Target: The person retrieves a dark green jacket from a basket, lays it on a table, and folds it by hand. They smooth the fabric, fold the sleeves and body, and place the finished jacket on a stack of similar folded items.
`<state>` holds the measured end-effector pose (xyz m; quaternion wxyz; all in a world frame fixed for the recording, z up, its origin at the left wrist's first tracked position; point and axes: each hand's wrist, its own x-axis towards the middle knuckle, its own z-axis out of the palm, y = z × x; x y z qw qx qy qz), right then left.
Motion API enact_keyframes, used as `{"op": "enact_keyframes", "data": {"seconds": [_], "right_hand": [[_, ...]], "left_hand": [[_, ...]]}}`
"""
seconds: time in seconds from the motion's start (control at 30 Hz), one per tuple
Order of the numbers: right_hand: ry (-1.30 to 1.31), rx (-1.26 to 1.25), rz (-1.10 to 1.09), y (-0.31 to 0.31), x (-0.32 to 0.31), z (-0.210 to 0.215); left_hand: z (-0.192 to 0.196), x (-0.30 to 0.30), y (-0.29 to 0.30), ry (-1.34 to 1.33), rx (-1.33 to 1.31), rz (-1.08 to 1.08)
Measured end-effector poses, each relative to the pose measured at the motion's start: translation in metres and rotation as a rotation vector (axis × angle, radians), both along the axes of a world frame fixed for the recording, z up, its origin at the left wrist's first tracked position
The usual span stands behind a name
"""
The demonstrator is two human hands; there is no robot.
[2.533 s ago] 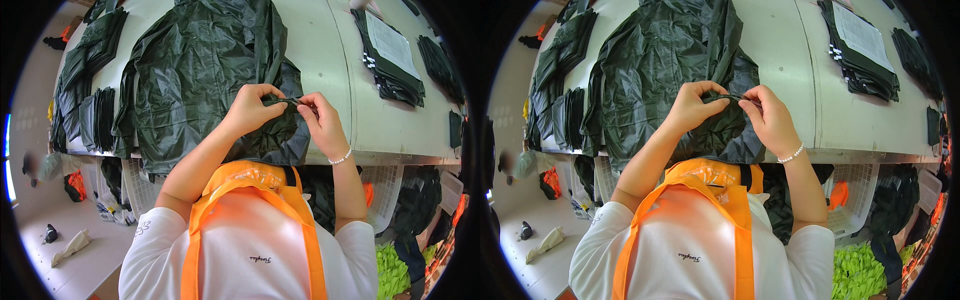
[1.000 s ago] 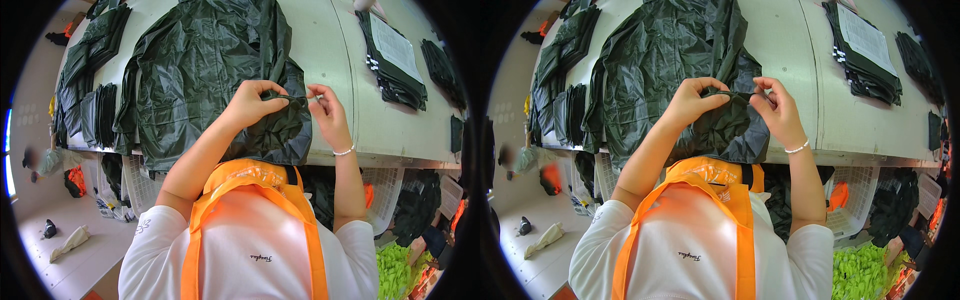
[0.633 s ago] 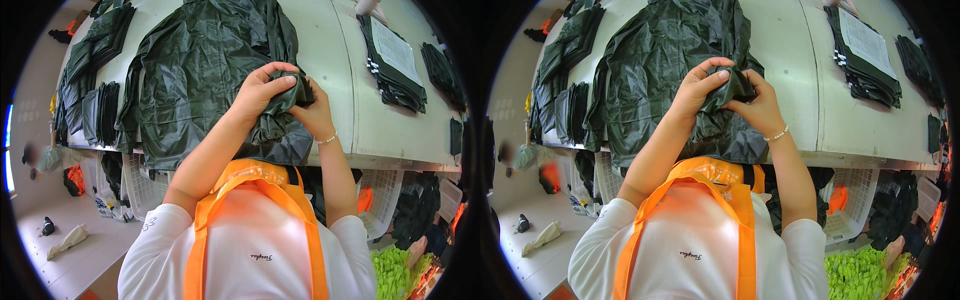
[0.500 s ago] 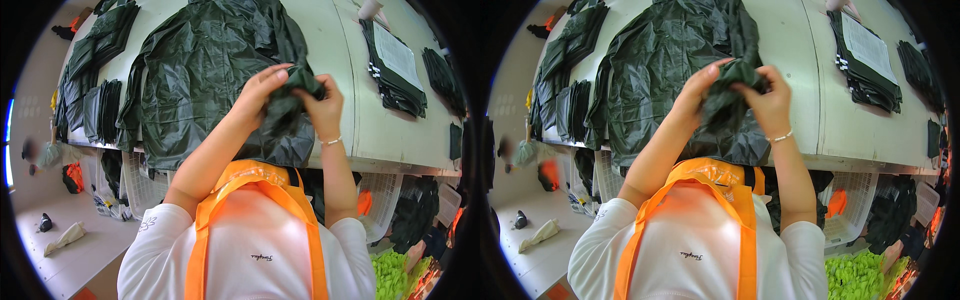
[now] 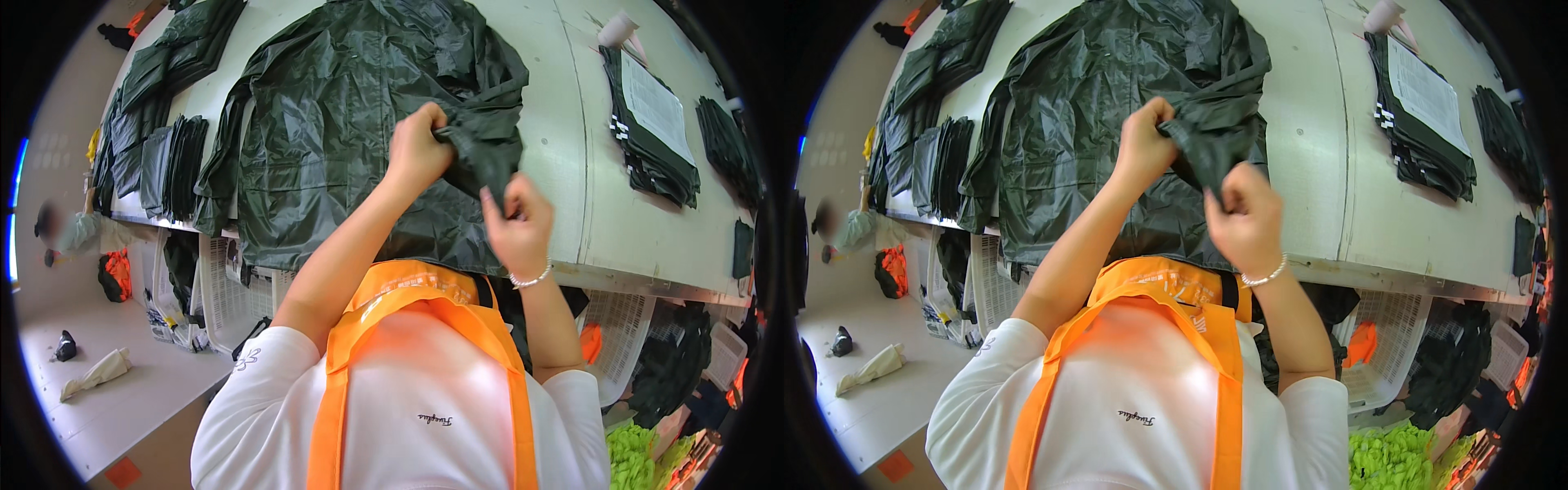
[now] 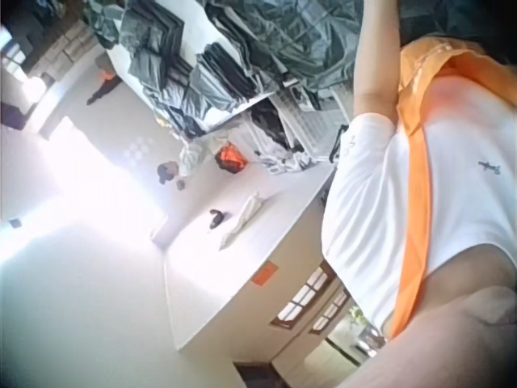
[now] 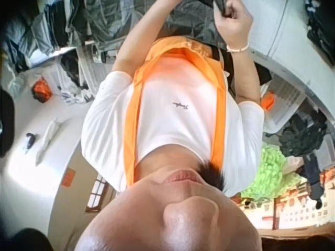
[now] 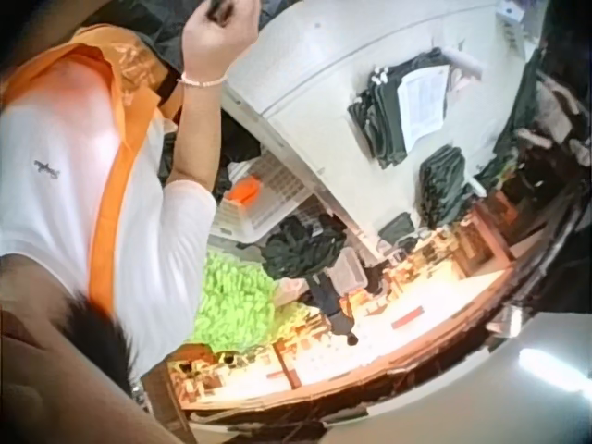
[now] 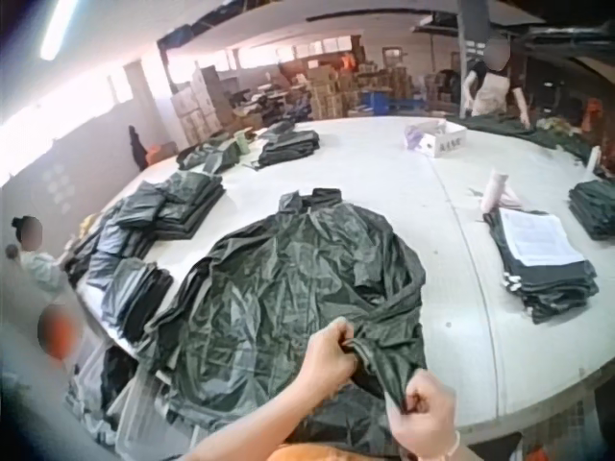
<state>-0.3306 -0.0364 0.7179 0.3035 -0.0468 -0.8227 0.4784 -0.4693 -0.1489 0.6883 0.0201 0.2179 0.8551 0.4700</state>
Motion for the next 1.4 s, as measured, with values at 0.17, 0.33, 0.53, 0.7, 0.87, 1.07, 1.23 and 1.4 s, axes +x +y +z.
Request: {"op": "enact_keyframes", "data": {"seconds": [0.17,0.33,0.53,0.7,0.87,1.07,1.23,1.4], "right_hand": [[-0.020,-0.031,-0.187,0.035,-0.001,-0.006],[0.045,-0.034,-0.343,0.067,0.021,-0.015],[0.095,0.195,-0.283,0.033,0.026,0.007],[0.137,0.216,-0.298,0.037,0.038,0.007],[0.116,0.084,-0.217,0.024,0.037,0.007],[-0.188,-0.304,0.055,0.015,0.050,0.029],[-0.321,-0.236,0.096,0.022,0.051,0.032],[-0.297,-0.143,0.091,0.023,0.048,0.035]], "left_hand": [[0.031,0.067,0.006,-0.770,0.622,-0.440],[0.042,0.033,-0.018,0.409,0.136,0.015],[0.047,0.050,-0.020,0.440,0.220,-0.114],[0.044,0.031,-0.029,0.599,0.154,-0.033],[0.057,0.054,-0.016,0.624,0.136,-0.353],[0.046,0.051,-0.015,0.689,0.228,-0.390],[0.047,0.055,-0.010,0.820,0.228,-0.433],[0.051,0.057,-0.008,0.893,0.209,-0.489]]}}
